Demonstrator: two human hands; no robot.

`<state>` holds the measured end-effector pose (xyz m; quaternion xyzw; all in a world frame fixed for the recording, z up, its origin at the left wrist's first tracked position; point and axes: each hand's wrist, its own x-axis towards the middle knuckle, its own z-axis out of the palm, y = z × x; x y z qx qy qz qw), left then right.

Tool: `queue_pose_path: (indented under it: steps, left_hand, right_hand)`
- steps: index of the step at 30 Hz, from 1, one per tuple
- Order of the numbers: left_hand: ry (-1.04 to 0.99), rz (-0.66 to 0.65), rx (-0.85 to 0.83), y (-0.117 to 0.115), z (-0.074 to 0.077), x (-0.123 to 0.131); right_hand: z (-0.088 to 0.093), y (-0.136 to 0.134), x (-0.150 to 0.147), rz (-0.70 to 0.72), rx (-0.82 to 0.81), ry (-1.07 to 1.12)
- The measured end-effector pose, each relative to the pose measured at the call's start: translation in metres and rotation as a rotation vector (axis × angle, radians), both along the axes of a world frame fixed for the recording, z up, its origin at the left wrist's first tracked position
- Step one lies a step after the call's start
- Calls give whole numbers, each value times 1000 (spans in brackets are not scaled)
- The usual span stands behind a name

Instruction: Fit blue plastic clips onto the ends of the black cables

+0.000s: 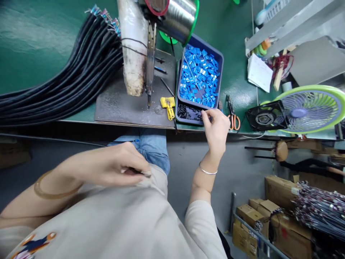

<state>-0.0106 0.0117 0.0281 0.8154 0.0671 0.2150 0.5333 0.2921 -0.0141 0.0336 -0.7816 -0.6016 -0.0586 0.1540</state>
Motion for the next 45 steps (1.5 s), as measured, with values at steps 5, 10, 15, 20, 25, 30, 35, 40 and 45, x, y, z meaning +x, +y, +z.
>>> queue_pose_path:
  steps: [5,10,15,20,25,30,35,40,45]
  left_hand:
    - [-200,7,-952,23,-38,-13]
    - [-297,235,-1251,22,-40,-7]
    - [-281,369,-1191,22,-30,4]
    - [-240,457,-1056,18,-29,14]
    - [-273,497,-956,17,-30,20]
    - [-238,554,-892,15,-23,23]
    - [-237,583,-826,14,-19,26]
    - [-232,605,-757,13,-19,28]
    - [-231,617,-734,12,-21,28]
  right_hand:
    - [-9,9,-1,35,4,45]
    - [-19,16,-6,10,13,39]
    - [-18,16,-7,7,7,53]
    - [-20,16,-3,-3,-5,47]
    - [-20,14,-16,-42,201,141]
    - [-13,-6,-77,-1,550,711]
    - [-19,-15,-134,166,466,1042]
    - [-29,-11,-144,169,433,1119]
    - [-28,-11,-142,166,384,1090]
